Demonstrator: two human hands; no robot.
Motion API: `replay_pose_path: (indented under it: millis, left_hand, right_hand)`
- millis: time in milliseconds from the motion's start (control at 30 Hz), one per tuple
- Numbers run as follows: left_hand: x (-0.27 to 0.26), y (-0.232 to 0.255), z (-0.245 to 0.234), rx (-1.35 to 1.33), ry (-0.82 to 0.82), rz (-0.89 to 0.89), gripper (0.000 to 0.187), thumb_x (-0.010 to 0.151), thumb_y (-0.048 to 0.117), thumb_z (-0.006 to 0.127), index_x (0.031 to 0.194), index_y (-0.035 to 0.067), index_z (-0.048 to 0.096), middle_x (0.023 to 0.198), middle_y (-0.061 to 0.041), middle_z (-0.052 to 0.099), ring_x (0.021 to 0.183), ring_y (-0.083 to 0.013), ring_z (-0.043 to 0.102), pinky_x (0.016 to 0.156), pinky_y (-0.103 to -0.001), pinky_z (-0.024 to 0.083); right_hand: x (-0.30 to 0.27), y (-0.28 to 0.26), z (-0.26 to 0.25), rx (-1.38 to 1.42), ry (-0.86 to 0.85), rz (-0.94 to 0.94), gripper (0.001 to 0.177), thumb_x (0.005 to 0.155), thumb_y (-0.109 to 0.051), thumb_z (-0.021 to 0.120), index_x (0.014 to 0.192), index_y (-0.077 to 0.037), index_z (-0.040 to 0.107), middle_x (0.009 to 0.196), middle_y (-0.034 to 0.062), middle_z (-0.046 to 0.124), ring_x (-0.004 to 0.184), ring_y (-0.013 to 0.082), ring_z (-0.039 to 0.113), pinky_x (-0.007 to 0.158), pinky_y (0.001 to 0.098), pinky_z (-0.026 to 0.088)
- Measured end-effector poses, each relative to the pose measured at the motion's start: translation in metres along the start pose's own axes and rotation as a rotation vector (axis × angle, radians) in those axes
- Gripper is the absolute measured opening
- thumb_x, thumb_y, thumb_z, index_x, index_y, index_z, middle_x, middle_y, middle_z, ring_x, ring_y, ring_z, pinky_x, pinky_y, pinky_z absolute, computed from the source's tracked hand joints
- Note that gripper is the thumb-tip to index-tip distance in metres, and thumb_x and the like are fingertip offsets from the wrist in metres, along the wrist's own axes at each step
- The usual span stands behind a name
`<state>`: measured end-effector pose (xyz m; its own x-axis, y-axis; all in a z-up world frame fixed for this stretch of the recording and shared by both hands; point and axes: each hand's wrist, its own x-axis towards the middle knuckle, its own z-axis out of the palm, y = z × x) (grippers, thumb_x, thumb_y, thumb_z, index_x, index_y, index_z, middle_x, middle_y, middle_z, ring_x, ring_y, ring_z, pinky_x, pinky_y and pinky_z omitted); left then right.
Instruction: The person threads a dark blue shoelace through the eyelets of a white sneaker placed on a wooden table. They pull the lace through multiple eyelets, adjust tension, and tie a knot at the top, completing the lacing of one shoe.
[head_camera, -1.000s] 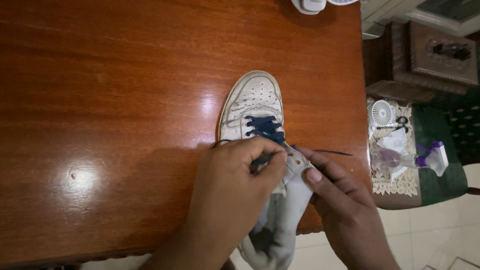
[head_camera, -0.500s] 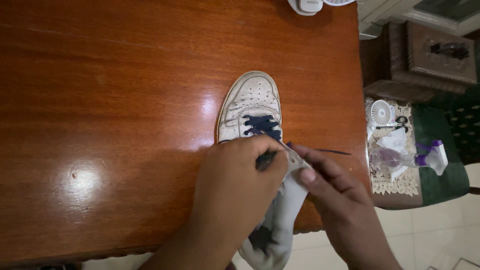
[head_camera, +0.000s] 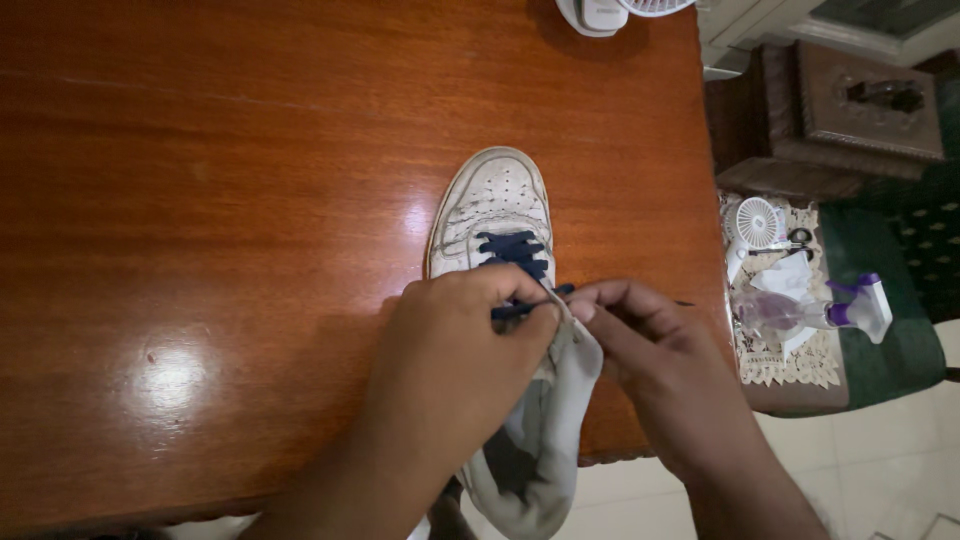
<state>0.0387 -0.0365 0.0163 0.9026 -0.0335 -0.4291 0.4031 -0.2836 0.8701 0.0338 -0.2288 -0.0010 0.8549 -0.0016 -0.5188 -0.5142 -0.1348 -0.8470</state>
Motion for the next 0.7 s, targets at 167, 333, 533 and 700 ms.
replay_pose_path:
  millis: [167, 333, 533, 700]
  left_hand:
    - [0.0, 0.003, -0.004, 0.089, 0.02, 0.048, 0.02, 0.076, 0.022, 0.071, 0.094, 0.019, 0.079, 0.069, -0.008, 0.077, 0.062, -0.0225, 0.077, 0.06, -0.035, 0.06]
    - [-0.001, 0.001, -0.006, 0.164, 0.024, 0.049, 0.025, 0.075, 0.017, 0.068, 0.098, 0.018, 0.077, 0.075, -0.011, 0.076, 0.068, -0.0265, 0.076, 0.065, -0.038, 0.059]
    - [0.0, -0.005, -0.006, 0.216, 0.065, 0.131, 0.027, 0.073, 0.014, 0.069, 0.099, 0.016, 0.075, 0.086, -0.012, 0.076, 0.078, -0.0276, 0.075, 0.073, -0.041, 0.057]
    - [-0.001, -0.008, -0.005, 0.218, 0.094, 0.162, 0.03, 0.072, 0.013, 0.07, 0.102, 0.013, 0.073, 0.087, -0.013, 0.075, 0.078, -0.0286, 0.073, 0.072, -0.041, 0.056]
  right_hand:
    - [-0.004, -0.004, 0.002, 0.131, 0.053, 0.015, 0.018, 0.1, -0.02, 0.06, 0.104, -0.003, 0.066, 0.095, 0.0062, 0.071, 0.086, 0.0143, 0.065, 0.077, 0.0303, 0.051]
    - [-0.008, -0.009, 0.001, 0.123, 0.106, 0.075, 0.023, 0.098, -0.026, 0.055, 0.102, -0.006, 0.065, 0.096, 0.0077, 0.074, 0.087, 0.0171, 0.067, 0.079, 0.0348, 0.05]
    - [-0.01, -0.008, -0.011, 0.151, 0.134, 0.086, 0.025, 0.098, -0.025, 0.056, 0.102, -0.001, 0.064, 0.096, 0.011, 0.073, 0.083, 0.0208, 0.064, 0.077, 0.0378, 0.049]
    - [-0.011, 0.0, -0.025, 0.145, 0.241, 0.139, 0.026, 0.096, -0.025, 0.055, 0.1, -0.001, 0.062, 0.093, 0.012, 0.069, 0.078, 0.0228, 0.059, 0.074, 0.0389, 0.048]
